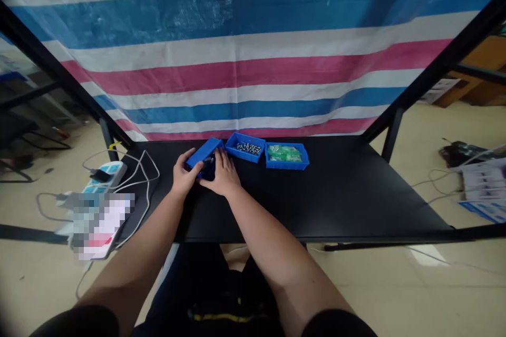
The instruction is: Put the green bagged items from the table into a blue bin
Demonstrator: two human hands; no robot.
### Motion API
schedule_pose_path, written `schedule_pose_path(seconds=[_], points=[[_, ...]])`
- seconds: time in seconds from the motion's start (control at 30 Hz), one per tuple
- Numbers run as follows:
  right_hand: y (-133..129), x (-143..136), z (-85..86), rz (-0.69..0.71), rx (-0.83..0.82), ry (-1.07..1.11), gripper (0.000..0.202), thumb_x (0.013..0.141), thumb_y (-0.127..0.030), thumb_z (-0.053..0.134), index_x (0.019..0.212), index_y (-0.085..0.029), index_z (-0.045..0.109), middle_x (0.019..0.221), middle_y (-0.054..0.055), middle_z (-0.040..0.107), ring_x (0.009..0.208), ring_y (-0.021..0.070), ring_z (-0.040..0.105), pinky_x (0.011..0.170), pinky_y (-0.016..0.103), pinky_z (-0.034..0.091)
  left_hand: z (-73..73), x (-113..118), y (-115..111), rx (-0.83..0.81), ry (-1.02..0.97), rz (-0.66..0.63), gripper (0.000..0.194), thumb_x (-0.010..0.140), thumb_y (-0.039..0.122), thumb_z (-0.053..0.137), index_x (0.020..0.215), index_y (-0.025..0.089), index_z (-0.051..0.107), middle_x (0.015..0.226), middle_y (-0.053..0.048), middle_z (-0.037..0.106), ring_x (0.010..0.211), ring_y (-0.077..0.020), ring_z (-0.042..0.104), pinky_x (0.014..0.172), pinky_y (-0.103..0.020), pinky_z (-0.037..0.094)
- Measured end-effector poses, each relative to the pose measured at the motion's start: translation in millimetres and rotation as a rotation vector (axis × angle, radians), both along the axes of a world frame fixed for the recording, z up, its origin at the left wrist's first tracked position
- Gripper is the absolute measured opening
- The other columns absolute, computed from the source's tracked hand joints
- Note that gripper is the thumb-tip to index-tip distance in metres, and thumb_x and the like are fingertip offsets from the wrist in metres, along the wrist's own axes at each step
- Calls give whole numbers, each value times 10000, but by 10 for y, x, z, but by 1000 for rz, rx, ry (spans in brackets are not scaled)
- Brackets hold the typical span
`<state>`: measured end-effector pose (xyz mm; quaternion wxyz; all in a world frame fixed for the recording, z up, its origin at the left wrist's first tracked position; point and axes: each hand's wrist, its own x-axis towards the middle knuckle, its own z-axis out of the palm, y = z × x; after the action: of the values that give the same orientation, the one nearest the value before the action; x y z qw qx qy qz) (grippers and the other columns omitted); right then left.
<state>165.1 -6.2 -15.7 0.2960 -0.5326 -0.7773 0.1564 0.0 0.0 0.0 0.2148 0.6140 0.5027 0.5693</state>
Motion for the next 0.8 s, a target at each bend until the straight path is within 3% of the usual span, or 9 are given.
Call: schedule_pose_path(seconds=[0.27, 0.57, 0.8], points=[[23, -42, -15, -38, -20, 2, 1233, 722, -576, 736, 1610, -156, -10, 1672, 189, 85, 1544, 365, 132, 1253, 547, 182, -117, 26, 43, -123, -43, -221, 752, 703, 384, 835, 1373, 218, 537, 1314, -121, 653, 1229, -317, 623, 1091, -492, 480], [24, -40, -11, -31, -44, -54, 1092, 730, -563, 736, 1589, -166, 190, 1676, 168, 102, 1543, 380, 111, 1256, 543, 157, -49, 13, -16, -31, 54, -192, 769, 718, 386, 798, 1409, 196, 520, 1388, -128, 613, 1294, -329, 579, 1143, -497, 435], [15, -35, -20, -12, -12, -55, 1048, 720, -534, 742, 1566, -160, 250, 1664, 166, 160, 1543, 358, 125, 1260, 525, 143, 4, -68, -29, 90, 229, -200, 774, 714, 331, 789, 1424, 187, 515, 1409, -138, 592, 1282, -334, 584, 1122, -491, 447]])
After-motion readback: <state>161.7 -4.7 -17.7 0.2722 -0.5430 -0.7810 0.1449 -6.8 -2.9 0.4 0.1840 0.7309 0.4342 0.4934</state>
